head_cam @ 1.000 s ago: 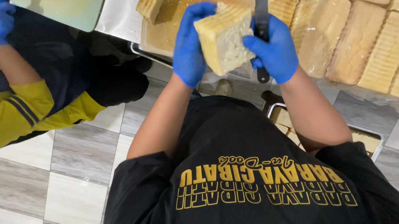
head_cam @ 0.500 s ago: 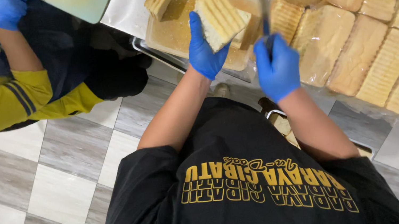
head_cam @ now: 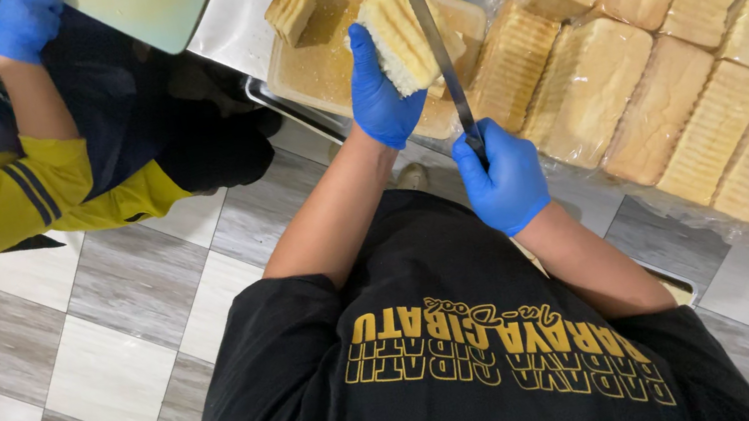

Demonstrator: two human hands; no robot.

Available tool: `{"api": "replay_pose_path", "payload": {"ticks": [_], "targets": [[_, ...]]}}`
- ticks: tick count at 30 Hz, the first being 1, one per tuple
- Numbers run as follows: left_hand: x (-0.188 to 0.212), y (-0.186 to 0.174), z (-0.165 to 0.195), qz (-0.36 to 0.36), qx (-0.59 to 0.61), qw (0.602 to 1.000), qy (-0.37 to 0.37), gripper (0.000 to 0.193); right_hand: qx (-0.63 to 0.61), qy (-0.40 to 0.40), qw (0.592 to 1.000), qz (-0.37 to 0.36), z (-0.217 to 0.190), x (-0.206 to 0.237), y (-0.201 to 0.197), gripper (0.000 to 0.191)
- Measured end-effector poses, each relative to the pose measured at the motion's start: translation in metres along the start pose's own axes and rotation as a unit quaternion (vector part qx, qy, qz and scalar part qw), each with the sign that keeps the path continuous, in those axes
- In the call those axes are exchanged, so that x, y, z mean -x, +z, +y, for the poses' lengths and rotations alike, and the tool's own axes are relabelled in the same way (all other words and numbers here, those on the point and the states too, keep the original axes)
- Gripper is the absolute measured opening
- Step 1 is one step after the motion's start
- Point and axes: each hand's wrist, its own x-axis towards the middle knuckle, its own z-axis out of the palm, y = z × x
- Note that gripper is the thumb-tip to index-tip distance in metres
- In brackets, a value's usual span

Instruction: The person slices blocks of sponge cake into smaller rectangular pieces using a long knife, holding each cake block in one gloved hand while cutting. The cut pieces are placed onto trays and stacked with other prepared cake pieces on the work table.

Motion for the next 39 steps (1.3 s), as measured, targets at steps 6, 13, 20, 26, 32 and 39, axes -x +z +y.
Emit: {"api": "replay_pose_path", "payload": {"ticks": [6,13,20,26,32,39], "targets": [[0.015,0.019,0.002,-0.077,-0.159,0.983,0.047,0.082,-0.017,0.001,1.000,0.014,-0.002,-0.003,0.000,0.025],[0.020,0.053,0.002,-0.075,-0.215,0.972,0.061,0.088,-0.021,0.008,1.000,0.020,0.004,-0.012,-0.005,0.021],[0.019,0.060,0.017,-0.147,-0.516,0.831,0.147,0.068,-0.015,0.008,1.000,0.017,0.012,0.005,-0.011,0.017],[0.031,0.080,0.017,-0.120,-0.427,0.893,0.071,0.092,-0.001,-0.003,0.999,0.034,0.021,0.006,-0.013,0.019],[0.042,0.090,0.023,-0.187,-0.531,0.823,0.077,0.086,0.013,-0.049,0.998,0.022,0.026,0.031,-0.020,0.018],[0.045,0.113,0.029,-0.185,-0.435,0.881,-0.006,0.097,0.056,-0.058,0.997,-0.001,0.039,0.033,-0.024,0.022]]}}
